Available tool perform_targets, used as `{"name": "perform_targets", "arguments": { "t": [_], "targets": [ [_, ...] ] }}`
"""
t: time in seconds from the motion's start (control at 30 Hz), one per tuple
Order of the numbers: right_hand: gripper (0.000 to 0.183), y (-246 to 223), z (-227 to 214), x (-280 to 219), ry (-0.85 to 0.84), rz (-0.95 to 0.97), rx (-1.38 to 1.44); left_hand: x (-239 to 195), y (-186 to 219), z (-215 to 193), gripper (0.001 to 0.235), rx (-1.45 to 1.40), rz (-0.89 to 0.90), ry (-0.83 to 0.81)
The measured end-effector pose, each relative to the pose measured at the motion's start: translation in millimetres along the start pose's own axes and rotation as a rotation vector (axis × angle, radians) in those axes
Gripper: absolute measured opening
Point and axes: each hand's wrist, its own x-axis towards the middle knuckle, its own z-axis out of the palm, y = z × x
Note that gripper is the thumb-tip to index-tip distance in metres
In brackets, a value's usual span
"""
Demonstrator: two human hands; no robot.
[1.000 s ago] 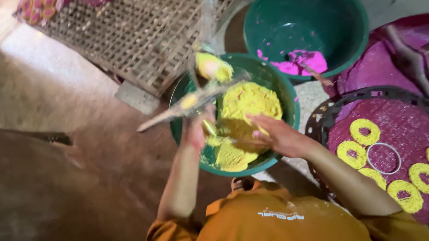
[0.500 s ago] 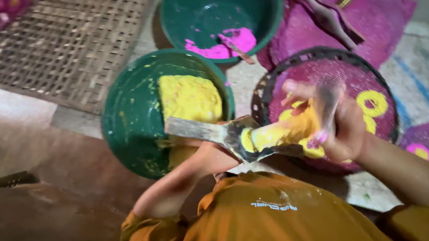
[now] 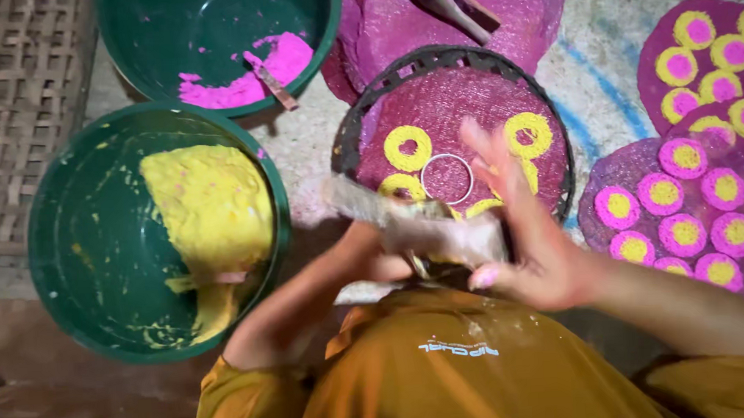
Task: The person uses a manual press to form yellow and pink dough into ring-shaped decorative items. They scoop dough into the press, compress it, and release the formed rings onto a tray, repeating the process with both colors.
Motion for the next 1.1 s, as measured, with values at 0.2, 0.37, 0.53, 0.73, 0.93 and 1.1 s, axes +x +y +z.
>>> {"name": "perform_targets", "arguments": {
  "t": [0.2,0.37,0.53,0.73,0.93,1.1],
  "targets": [
    [0.109,98.4,-81.7,-71.6,-0.551,0.717,0.679,54.7,-11.0,-33.8,0.076,-0.488,-0.065,0.108],
    [0.090,130.2,-96.9,-108.0,-0.514,1.102,0.705,103.3,-16.8,-36.4,0.086,-1.452,0.616,0.316],
    [0.087,120.0,-116.0,-66.9,-0.719,1.123,0.476,115.0,-64.1,9.0,0.053,-1.695,0.656,0.491],
    [0.082,121.8,-98.5,-34.0,-0.628,1.249,0.344,127.6,-127.8,29.5,0.026,-1.879,0.725,0.646],
    [0.078,135.6,-67.6,-28.1,-0.488,1.222,0.412,113.0,-157.3,25.8,0.023,-1.906,0.834,0.621],
    [0.079,132.4,-51.3,-26.1,-0.484,1.224,0.298,105.6,-163.9,25.7,0.019,-1.940,0.849,0.694]
  ]
}}
